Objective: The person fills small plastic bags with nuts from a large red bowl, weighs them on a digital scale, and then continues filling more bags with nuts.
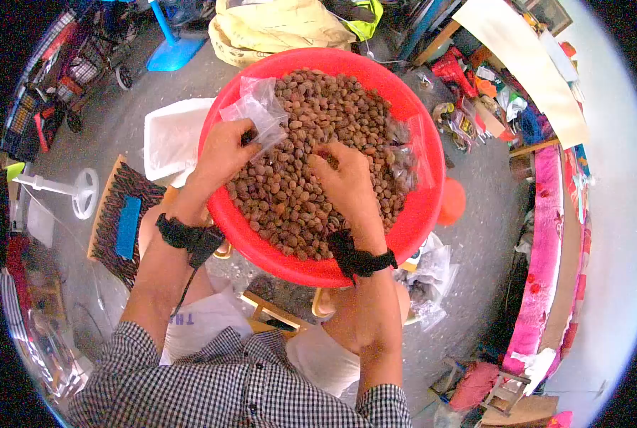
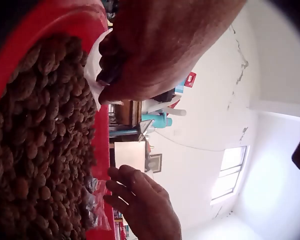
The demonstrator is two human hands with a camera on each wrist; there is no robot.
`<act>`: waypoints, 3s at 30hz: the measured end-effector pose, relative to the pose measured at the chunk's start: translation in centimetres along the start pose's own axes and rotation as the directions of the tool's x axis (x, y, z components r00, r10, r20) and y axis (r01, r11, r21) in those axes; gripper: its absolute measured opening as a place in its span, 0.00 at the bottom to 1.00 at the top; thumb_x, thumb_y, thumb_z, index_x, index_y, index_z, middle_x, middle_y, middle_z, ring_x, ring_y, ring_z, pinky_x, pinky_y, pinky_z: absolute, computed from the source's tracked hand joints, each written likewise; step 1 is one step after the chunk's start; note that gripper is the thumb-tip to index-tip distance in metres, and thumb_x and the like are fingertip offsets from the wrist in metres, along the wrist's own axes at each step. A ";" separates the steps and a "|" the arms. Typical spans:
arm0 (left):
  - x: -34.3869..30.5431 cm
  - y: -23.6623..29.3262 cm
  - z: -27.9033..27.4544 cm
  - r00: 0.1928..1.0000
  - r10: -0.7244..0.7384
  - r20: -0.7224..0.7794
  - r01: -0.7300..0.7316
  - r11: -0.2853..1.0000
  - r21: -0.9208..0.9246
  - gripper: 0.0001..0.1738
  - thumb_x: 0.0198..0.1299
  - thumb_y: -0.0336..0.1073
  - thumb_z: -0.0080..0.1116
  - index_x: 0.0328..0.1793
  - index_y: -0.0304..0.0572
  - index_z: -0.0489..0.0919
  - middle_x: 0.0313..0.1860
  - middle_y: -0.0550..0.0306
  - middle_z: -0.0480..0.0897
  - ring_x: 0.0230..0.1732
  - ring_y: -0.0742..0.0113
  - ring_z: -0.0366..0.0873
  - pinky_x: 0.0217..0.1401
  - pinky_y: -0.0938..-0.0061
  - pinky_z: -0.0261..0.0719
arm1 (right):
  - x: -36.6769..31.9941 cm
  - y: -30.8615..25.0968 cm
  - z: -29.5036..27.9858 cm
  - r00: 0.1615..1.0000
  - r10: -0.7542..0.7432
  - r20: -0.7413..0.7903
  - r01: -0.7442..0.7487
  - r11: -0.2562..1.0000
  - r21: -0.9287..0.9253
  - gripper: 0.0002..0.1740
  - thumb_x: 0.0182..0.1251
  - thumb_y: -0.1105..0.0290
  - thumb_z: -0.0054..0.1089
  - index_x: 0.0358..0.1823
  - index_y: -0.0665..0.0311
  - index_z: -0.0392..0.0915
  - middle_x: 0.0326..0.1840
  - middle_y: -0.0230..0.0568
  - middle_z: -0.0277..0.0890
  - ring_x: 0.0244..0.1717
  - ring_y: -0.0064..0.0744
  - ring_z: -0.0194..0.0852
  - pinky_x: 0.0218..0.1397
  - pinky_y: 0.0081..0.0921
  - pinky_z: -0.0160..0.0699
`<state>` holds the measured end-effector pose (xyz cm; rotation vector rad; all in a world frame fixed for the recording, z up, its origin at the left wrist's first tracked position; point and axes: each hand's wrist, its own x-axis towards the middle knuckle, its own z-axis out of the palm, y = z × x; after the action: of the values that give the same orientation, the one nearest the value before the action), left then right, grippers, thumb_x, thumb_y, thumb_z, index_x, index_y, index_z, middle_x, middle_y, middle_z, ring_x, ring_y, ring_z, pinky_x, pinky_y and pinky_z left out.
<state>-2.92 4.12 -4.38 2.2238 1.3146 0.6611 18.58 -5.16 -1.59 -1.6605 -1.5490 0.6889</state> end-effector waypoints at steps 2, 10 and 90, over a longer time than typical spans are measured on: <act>-0.1 -0.1 0.0 1.000 -0.001 -0.001 0.001 1.000 -0.010 0.11 0.47 0.35 0.61 0.34 0.35 0.80 0.34 0.38 0.82 0.40 0.38 0.79 0.44 0.50 0.75 | 0.2 0.0 0.4 0.999 -0.049 -0.003 0.049 0.998 0.049 0.14 0.59 0.67 0.60 0.38 0.73 0.80 0.27 0.51 0.79 0.31 0.34 0.79 0.38 0.30 0.75; -0.9 1.6 -0.7 0.983 0.094 -0.159 -0.125 0.972 -0.199 0.08 0.47 0.28 0.61 0.34 0.33 0.78 0.29 0.41 0.79 0.35 0.41 0.78 0.37 0.58 0.75 | 0.6 -1.6 1.1 0.999 0.011 0.047 -0.018 0.990 0.139 0.14 0.60 0.67 0.59 0.38 0.74 0.80 0.27 0.47 0.80 0.31 0.27 0.77 0.38 0.28 0.75; -2.1 8.1 2.2 0.979 0.180 -0.092 -0.199 0.942 -0.270 0.18 0.52 0.25 0.57 0.52 0.34 0.73 0.42 0.44 0.81 0.46 0.49 0.80 0.50 0.63 0.76 | -3.1 0.0 -1.8 0.968 0.251 -0.009 -0.237 0.923 0.303 0.08 0.55 0.71 0.56 0.28 0.70 0.78 0.18 0.33 0.72 0.23 0.20 0.68 0.25 0.23 0.66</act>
<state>2.97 -1.58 -1.47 2.1259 0.9737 0.9369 19.62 -8.54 -0.86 -1.6365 -1.1460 0.9577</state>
